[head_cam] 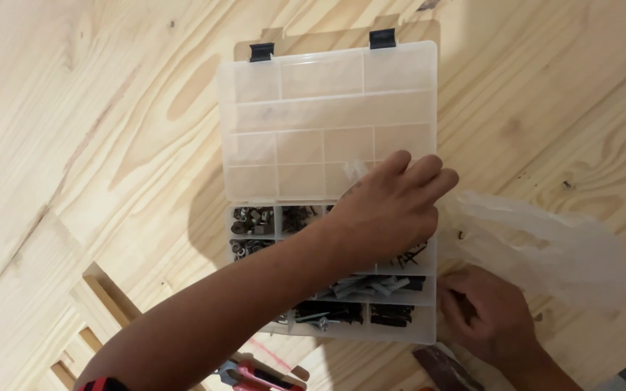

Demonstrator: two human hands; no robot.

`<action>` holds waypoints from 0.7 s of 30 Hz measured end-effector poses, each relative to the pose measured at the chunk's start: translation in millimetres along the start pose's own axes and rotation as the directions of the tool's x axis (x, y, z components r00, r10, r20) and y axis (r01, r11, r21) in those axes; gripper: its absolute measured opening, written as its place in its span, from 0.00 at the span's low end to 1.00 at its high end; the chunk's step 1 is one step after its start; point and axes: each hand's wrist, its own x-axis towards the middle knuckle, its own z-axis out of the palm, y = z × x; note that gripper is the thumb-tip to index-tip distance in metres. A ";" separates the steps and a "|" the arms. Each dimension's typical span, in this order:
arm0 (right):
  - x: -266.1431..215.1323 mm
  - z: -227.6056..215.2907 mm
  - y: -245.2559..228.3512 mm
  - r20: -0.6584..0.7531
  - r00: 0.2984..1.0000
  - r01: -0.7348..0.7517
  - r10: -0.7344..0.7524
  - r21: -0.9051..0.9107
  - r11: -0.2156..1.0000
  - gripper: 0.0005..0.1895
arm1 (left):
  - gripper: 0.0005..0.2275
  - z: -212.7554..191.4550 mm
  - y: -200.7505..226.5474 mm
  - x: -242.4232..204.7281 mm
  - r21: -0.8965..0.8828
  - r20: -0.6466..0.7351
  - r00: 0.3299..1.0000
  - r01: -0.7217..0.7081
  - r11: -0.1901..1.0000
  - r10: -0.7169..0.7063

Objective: Measuring a wooden plaque, marking the center, and hammering a small metal hanger onto the back.

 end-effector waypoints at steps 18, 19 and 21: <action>-6.3 4.0 7.8 -0.008 1.000 0.023 -0.023 -0.015 1.000 0.04 | 0.08 -25.0 -6.8 -8.2 -0.068 -0.060 0.997 -0.044 0.997 0.039; -9.9 5.9 12.5 0.031 0.998 -0.059 0.060 -0.046 0.997 0.05 | 0.05 -27.6 -5.4 -9.3 -0.326 -0.054 0.996 0.046 0.944 -0.067; -12.3 7.5 15.6 0.064 0.988 -0.138 0.144 -0.083 0.987 0.07 | 0.03 -43.8 -7.8 -10.1 -0.559 -0.029 0.985 0.123 0.820 -0.168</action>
